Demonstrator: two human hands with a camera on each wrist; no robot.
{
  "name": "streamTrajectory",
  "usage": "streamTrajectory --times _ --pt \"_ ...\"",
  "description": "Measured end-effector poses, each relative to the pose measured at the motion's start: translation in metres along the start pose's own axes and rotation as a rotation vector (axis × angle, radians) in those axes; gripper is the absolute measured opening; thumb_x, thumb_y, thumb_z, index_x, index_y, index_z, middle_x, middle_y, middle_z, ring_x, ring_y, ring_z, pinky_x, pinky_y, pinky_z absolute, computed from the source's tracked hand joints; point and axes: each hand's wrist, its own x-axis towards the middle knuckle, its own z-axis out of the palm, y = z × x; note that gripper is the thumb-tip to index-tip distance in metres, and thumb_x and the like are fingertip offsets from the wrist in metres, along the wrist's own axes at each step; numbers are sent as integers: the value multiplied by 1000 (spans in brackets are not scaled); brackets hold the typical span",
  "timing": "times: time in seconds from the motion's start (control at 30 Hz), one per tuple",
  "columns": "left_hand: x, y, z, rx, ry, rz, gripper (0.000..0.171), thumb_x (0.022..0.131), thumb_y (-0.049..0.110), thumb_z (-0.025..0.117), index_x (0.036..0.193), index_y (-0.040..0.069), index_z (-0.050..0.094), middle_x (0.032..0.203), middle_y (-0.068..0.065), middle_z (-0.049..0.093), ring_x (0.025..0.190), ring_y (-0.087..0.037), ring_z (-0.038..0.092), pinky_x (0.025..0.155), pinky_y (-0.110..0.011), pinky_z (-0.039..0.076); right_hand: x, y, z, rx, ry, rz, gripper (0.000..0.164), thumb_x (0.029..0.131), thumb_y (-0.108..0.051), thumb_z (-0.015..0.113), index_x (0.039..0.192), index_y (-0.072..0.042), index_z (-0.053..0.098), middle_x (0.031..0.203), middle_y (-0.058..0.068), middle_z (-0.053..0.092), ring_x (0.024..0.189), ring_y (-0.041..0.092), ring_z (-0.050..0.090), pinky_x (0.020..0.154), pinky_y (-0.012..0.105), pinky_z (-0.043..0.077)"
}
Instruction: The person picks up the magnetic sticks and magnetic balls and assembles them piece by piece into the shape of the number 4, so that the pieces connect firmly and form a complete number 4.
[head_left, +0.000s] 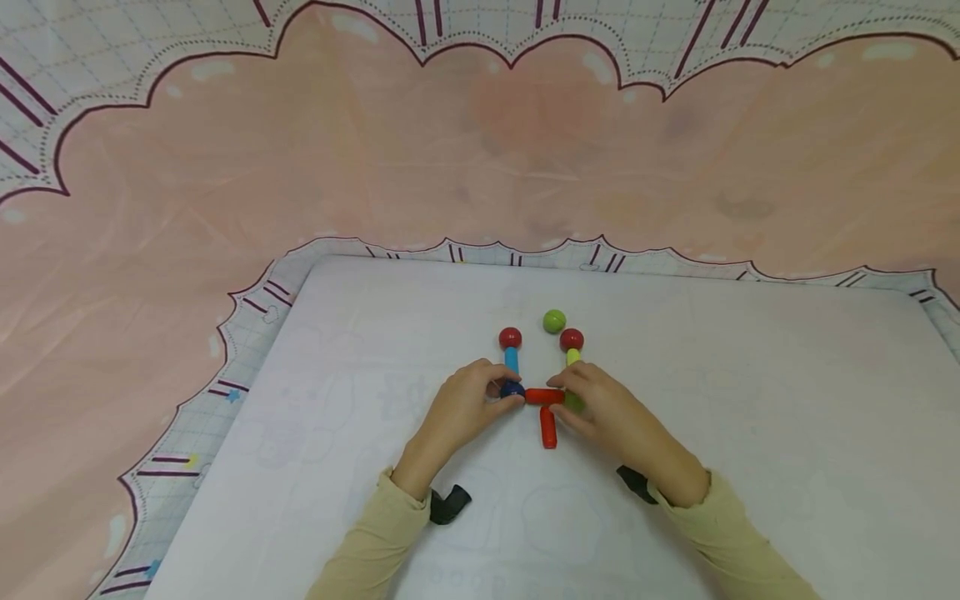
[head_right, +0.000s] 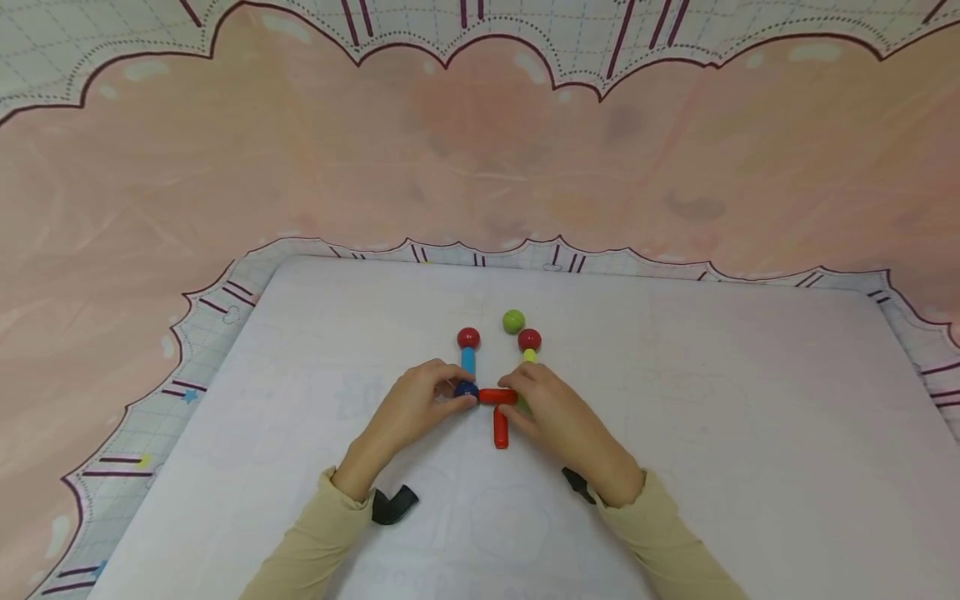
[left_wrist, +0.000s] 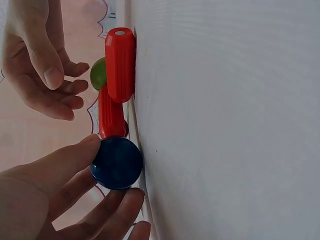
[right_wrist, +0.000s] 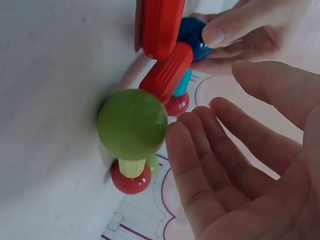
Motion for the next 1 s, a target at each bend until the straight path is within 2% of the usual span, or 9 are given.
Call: streamTrajectory --times 0.37,0.6,0.8,1.0 --pt "2 0 1 -5 4 -8 25 86 29 79 108 16 75 89 1 65 81 -13 61 69 -26 51 -6 -6 10 81 -8 54 25 87 -11 77 110 -5 70 100 4 66 84 15 59 76 29 56" --pt "2 0 0 -14 5 -15 25 87 29 78 108 16 75 90 2 66 83 -12 61 71 -27 51 -10 -7 18 92 -12 72 21 86 -14 78 104 -8 70 87 1 57 76 11 49 64 21 46" --pt "2 1 0 -19 7 -19 24 86 28 79 107 17 75 89 2 65 82 -12 61 71 -27 51 -11 -8 23 58 -28 84 29 82 -24 82 103 -8 69 88 0 57 77 11 49 66 22 46" --pt "3 0 0 -20 4 -19 24 87 29 78 107 17 75 90 3 65 83 -11 61 71 -27 51 -10 -10 23 28 -56 110 31 82 -21 83 105 -6 69 92 0 62 79 11 52 72 26 54"
